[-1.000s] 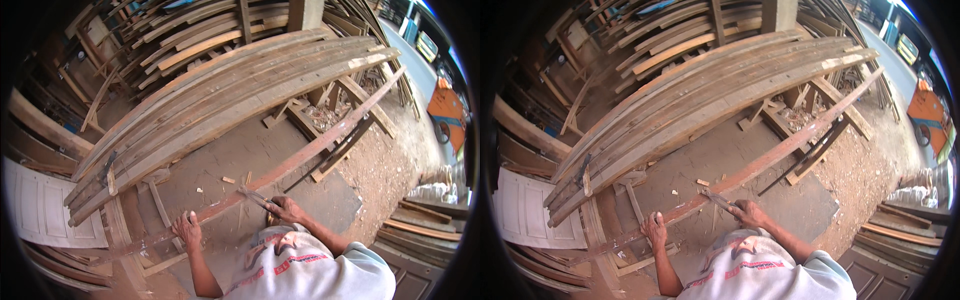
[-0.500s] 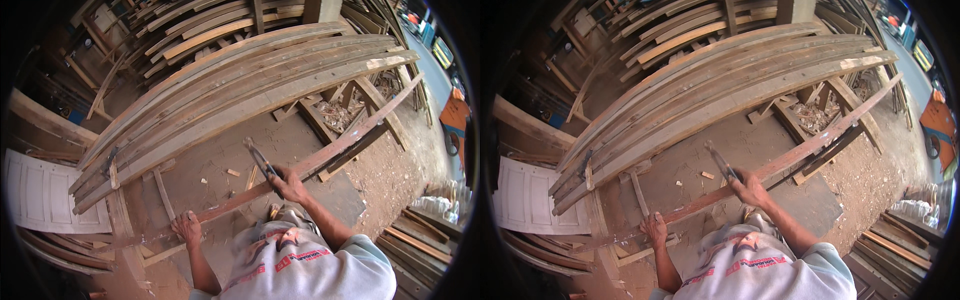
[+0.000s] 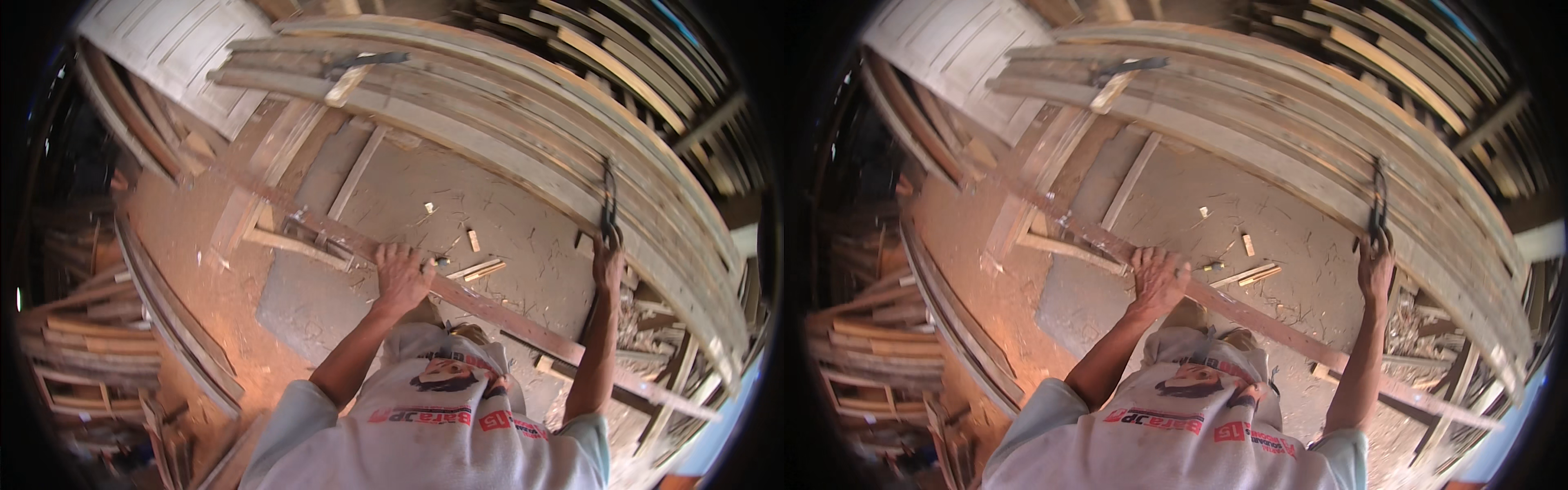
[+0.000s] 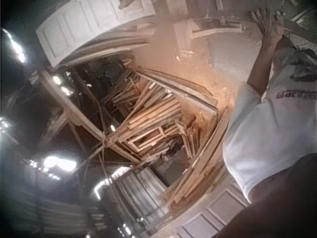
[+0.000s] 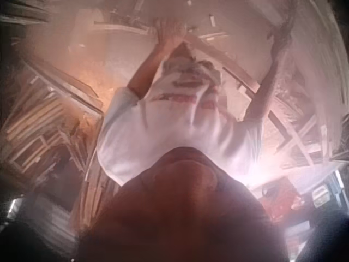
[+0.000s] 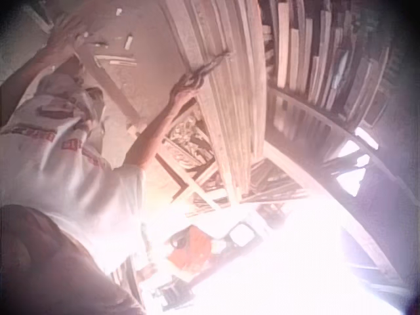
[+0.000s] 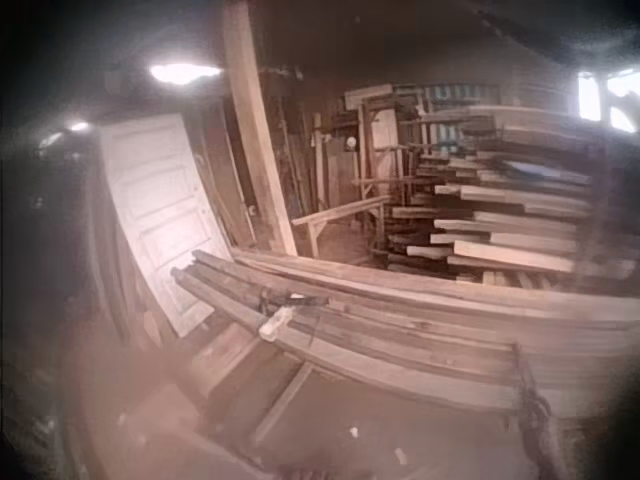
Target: The person uses pliers to remove nails from a wooden plank. The person repeatedly positions the pliers on the nail heads and pulls them out, then discards the nails and moves the plank.
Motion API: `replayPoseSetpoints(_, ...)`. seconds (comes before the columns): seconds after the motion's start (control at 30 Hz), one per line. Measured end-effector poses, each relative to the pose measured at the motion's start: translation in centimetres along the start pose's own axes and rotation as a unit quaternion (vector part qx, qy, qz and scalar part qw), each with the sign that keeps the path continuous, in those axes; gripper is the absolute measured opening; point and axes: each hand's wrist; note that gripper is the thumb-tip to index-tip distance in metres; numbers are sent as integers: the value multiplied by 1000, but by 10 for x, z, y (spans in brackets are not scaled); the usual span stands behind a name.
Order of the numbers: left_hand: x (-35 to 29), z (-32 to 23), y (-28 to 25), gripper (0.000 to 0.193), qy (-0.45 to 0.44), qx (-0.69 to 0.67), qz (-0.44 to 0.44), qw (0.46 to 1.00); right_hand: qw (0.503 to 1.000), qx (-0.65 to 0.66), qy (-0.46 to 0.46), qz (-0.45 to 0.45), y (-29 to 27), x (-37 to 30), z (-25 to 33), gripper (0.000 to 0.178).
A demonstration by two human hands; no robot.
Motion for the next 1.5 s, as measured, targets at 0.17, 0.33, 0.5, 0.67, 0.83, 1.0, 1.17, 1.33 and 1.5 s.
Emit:
replayPoseSetpoints(0.17, -8, 7, 1, 45, -16, -10, 5, 1000, 989, 106, 106, -9, 3, -42, 31, 73)
replayPoseSetpoints(0.33, 2, 9, -9, 67, 8, -16, 126, 992, 963, 223, 131, -68, -3, -94, 45, 55)
replayPoseSetpoints(0.5, 45, 22, -40, 69, 13, -148, 339, 929, 910, 343, 186, -142, -35, -141, 88, 49)
replayPoseSetpoints(0.67, 101, 11, -52, 87, 125, -182, 440, 871, 911, 282, 119, -275, -92, -171, 137, 53)
replayPoseSetpoints(0.83, 140, -16, -43, 98, 210, -231, 387, 868, 883, 134, 51, -447, -185, -248, 193, 73)
replayPoseSetpoints(1.0, 149, -66, -10, 111, 170, -330, 314, 874, 786, -90, 1, -611, -236, -322, 253, 83)
replayPoseSetpoints(1.17, 132, -121, -5, 87, 157, -431, 172, 872, 745, -168, 39, -645, -262, -357, 259, 93)
replayPoseSetpoints(1.33, 116, -149, -21, 66, 166, -457, -25, 874, 729, -181, -8, -660, -272, -366, 224, 99)
replayPoseSetpoints(1.5, 85, -131, -28, 70, 154, -350, 245, 891, 786, 336, -86, -511, -252, -340, 145, 114)
Point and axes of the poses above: each hand's wrist, its own x-axis towards the middle knuckle, its own y-axis out of the palm, z = x × y, and after that the axes turned 9 degrees about x, right-handed
